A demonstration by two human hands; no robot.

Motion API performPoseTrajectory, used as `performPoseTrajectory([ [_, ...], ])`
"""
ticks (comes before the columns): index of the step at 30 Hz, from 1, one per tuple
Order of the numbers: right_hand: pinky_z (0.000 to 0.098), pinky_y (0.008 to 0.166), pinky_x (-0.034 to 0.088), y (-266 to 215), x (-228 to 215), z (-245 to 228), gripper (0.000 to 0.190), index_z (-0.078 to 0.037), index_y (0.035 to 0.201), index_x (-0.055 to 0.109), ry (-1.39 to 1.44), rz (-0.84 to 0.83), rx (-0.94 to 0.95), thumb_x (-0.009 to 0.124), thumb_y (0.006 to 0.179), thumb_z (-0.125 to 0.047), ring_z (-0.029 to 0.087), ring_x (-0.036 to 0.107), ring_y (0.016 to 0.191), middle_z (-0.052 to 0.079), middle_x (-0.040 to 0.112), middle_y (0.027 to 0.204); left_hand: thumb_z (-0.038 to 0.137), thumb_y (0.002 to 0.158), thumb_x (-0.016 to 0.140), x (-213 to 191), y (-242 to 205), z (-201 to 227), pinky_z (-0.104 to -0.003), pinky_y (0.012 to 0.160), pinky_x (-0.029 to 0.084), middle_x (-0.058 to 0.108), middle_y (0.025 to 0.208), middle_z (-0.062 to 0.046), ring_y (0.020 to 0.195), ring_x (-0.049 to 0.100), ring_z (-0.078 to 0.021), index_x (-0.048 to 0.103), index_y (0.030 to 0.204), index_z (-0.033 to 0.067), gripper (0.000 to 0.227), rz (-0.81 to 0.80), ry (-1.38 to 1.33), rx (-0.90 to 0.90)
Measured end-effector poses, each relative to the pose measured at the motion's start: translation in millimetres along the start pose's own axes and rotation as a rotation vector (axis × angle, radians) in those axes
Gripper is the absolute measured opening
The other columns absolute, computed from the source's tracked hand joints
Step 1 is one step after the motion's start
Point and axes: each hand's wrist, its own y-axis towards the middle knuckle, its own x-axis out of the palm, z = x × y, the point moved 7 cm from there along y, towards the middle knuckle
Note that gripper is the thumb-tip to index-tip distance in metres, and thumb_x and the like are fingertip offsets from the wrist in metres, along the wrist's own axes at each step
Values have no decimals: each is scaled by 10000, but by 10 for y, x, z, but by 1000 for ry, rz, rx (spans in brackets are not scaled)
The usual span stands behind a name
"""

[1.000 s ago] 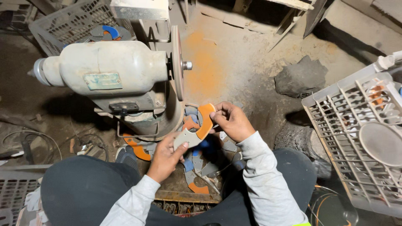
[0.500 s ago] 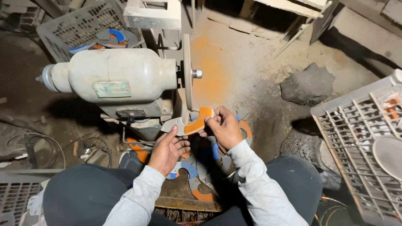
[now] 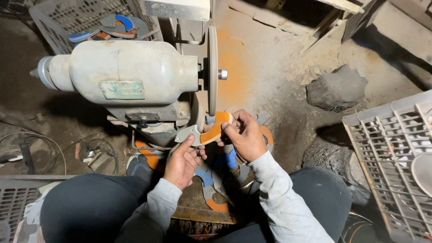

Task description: The person sits on the floor and uses a bench grinder to smooth the edges of several brake pads. They handle each pad one at a time, pressing the friction surface against the spinning wheel, then place the finished pieces into a nearby crate.

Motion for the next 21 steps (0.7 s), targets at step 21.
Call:
performPoseTrajectory([
  [21, 279, 615, 624, 76, 19, -43, 138, 49, 1026, 544, -39, -3, -50, 625, 988, -56, 158, 736, 680, 108, 705, 805, 248, 960, 669, -1, 87, 52, -367, 702, 513, 666, 886, -122, 794, 612, -201, 652, 1112, -8, 298, 12, -33, 4],
])
